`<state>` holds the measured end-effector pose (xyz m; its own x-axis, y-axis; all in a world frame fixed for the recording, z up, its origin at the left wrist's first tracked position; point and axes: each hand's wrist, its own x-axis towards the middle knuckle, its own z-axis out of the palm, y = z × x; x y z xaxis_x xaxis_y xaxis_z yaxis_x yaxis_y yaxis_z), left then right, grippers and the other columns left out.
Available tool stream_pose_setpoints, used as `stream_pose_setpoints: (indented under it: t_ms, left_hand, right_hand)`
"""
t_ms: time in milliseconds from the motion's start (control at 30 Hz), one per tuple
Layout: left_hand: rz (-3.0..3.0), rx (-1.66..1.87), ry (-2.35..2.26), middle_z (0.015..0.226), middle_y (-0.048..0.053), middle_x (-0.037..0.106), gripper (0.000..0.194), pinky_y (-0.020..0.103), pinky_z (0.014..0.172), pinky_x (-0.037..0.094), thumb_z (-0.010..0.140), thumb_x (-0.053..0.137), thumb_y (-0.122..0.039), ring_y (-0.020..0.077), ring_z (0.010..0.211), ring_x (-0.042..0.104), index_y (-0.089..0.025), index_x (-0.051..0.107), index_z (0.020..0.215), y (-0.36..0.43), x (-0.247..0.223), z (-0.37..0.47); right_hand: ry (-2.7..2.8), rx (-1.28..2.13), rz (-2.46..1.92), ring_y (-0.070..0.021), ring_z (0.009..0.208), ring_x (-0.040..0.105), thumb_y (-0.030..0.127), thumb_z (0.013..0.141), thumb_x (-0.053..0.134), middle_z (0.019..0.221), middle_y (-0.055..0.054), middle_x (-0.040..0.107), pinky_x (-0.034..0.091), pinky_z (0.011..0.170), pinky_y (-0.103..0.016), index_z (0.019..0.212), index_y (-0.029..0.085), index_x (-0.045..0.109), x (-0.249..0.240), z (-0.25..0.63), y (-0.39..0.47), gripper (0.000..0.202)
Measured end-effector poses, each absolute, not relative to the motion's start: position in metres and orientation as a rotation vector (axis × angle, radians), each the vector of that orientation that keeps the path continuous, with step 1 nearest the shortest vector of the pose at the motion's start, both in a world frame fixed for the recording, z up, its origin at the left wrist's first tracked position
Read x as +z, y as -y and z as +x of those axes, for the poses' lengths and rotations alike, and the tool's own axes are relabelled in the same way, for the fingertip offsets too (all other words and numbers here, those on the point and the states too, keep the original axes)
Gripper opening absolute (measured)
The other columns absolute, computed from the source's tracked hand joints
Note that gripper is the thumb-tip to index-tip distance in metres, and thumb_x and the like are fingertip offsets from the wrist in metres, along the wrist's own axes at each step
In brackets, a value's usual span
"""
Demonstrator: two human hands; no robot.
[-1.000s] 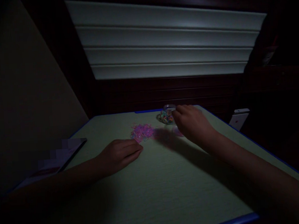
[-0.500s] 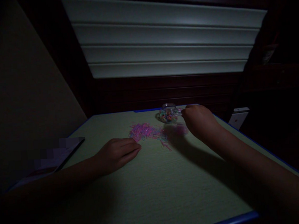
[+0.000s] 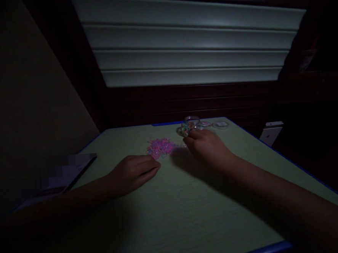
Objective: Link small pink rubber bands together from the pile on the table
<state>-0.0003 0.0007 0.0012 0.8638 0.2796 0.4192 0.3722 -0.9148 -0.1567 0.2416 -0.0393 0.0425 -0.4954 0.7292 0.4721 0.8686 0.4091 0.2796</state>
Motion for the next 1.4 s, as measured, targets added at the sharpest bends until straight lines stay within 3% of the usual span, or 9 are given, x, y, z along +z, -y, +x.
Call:
stream_pose_setpoints:
  t_ms: [133,467,767,967,1233,1400]
  left_hand:
    - [-2.817,-0.579,0.505,0.077,0.003,0.057,0.022,0.021,0.060,0.039,0.086,0.036,-0.021,0.0102,0.069,0.053,-0.016,0.056,0.091,0.000,0.002,0.000]
    - [-2.816,-0.594,0.499,0.077,0.003,0.057,0.022,0.021,0.060,0.039,0.086,0.036,-0.021,0.0101,0.069,0.053,-0.015,0.057,0.090,0.000,0.002,0.000]
    - [-2.807,-0.592,0.506,0.076,0.003,0.057,0.021,0.021,0.059,0.039,0.086,0.036,-0.021,0.0099,0.067,0.053,-0.016,0.057,0.090,0.000,0.001,-0.001]
    - [-2.807,-0.607,0.499,0.075,0.003,0.056,0.022,0.020,0.059,0.039,0.086,0.036,-0.021,0.0094,0.067,0.053,-0.015,0.057,0.088,0.000,0.002,-0.001]
    - [-2.820,-0.576,0.516,0.076,0.002,0.057,0.021,0.021,0.060,0.039,0.086,0.037,-0.021,0.0102,0.068,0.053,-0.016,0.056,0.090,0.000,0.003,-0.001]
    - [-2.819,-0.560,0.525,0.078,0.003,0.057,0.021,0.021,0.061,0.039,0.086,0.036,-0.022,0.0103,0.069,0.053,-0.016,0.056,0.091,0.000,0.002,0.000]
  right_hand:
    - [2.527,-0.455,-1.402,-0.0130,0.062,0.050,0.022,0.082,0.043,0.072,-0.007,0.058,0.032,0.057,-0.023,0.073,0.014,0.060,0.035,0.234,0.044,0.021]
    - [2.500,0.045,-1.678,-0.0108,0.054,0.052,0.026,0.076,0.048,0.066,-0.005,0.061,0.031,0.049,-0.020,0.072,0.017,0.063,0.033,0.253,0.039,0.018]
    - [2.590,0.287,-1.641,-0.0089,0.048,0.048,0.022,0.074,0.047,0.060,-0.002,0.060,0.028,0.044,-0.019,0.070,0.017,0.064,0.031,0.256,0.044,0.018]
    - [2.525,0.264,-1.676,-0.0098,0.051,0.050,0.022,0.077,0.042,0.062,-0.004,0.060,0.027,0.044,-0.020,0.070,0.015,0.063,0.032,0.254,0.048,0.023]
    - [2.554,0.091,-1.663,-0.0079,0.043,0.041,0.029,0.081,0.037,0.057,-0.002,0.056,0.025,0.041,-0.020,0.065,0.016,0.057,0.020,0.257,0.045,0.029]
    - [2.548,0.001,-1.541,-0.0099,0.053,0.046,0.020,0.079,0.039,0.070,-0.003,0.058,0.029,0.046,-0.021,0.076,0.018,0.054,0.022,0.258,0.045,0.016]
